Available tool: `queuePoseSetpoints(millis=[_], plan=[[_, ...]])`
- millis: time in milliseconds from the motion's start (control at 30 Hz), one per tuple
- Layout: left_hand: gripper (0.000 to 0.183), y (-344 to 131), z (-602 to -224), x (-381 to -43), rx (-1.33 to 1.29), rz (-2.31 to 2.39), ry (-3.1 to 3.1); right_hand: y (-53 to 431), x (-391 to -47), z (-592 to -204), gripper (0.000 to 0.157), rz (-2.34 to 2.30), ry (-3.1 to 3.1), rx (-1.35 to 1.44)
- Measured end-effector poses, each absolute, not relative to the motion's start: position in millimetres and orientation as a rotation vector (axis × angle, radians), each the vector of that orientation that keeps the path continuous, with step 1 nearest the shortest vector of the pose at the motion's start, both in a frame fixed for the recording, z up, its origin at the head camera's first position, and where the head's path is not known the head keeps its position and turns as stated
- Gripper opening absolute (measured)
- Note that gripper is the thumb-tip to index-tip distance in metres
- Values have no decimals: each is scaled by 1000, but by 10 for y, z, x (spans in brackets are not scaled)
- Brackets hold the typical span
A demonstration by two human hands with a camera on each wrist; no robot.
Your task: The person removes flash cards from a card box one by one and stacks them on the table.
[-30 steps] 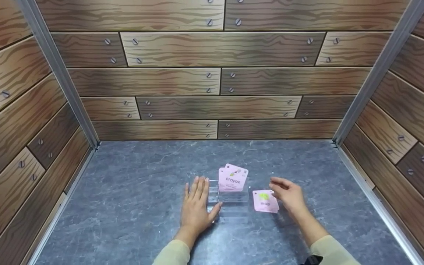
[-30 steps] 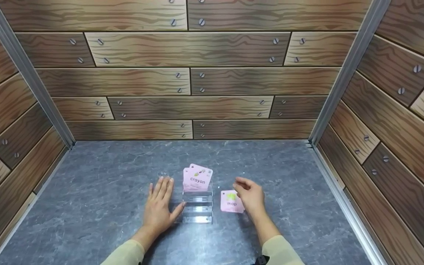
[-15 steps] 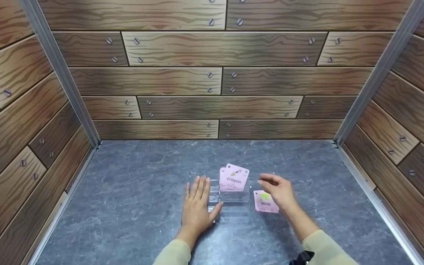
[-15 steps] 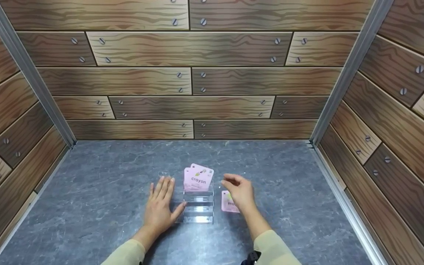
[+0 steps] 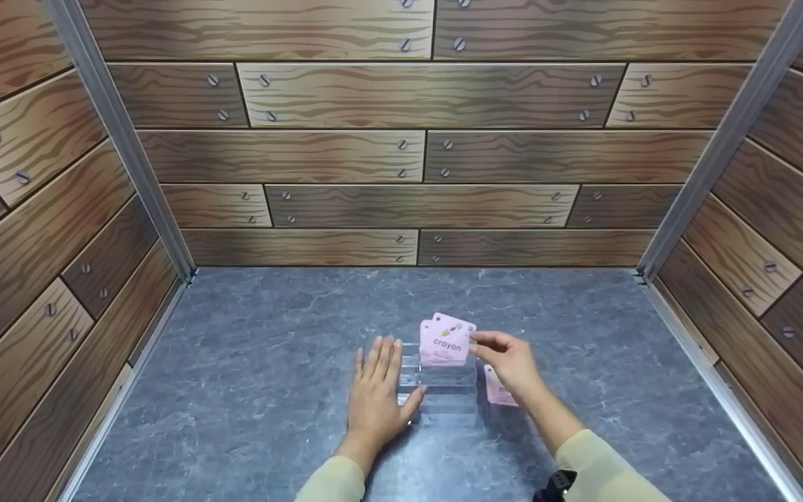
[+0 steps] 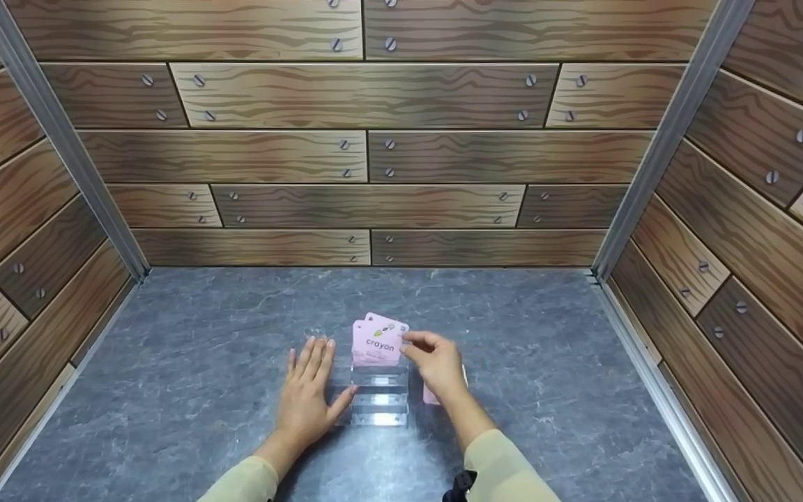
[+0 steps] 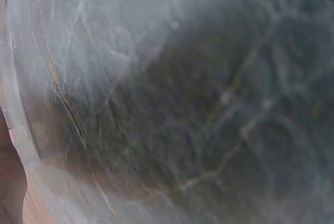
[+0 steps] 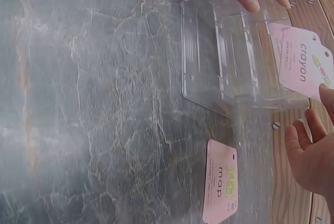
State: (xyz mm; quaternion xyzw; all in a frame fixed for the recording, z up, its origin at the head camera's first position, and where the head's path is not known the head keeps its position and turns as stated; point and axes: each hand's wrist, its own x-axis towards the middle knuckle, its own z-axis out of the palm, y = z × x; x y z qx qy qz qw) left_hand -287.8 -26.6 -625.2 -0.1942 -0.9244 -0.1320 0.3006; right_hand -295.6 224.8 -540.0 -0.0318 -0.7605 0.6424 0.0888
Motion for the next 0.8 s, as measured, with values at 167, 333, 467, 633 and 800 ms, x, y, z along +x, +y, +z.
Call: queuePoseSetpoints(millis=[167, 333, 467, 633, 800], plan=[[91, -274, -6260, -2883, -522, -357, -2411, 2169, -2990, -5421, 21, 1913, -2264, -62], [91, -269, -6259, -2883, -524, -351, -2414, 2109, -3022, -5443, 22, 1899, -2253, -53], [91, -262, -6261, -2876, -527, -342, -2425, 2074, -3025, -5457, 22, 1906, -2238, -76], [91, -266, -6252, -2877, -526, -348, -2428, 2005, -2937, -5297, 21, 1896, -2239, -79], [90, -274, -6247, -2885, -527, -343, -2424, 2030, -3031, -5420, 21, 1896, -2235, -95]])
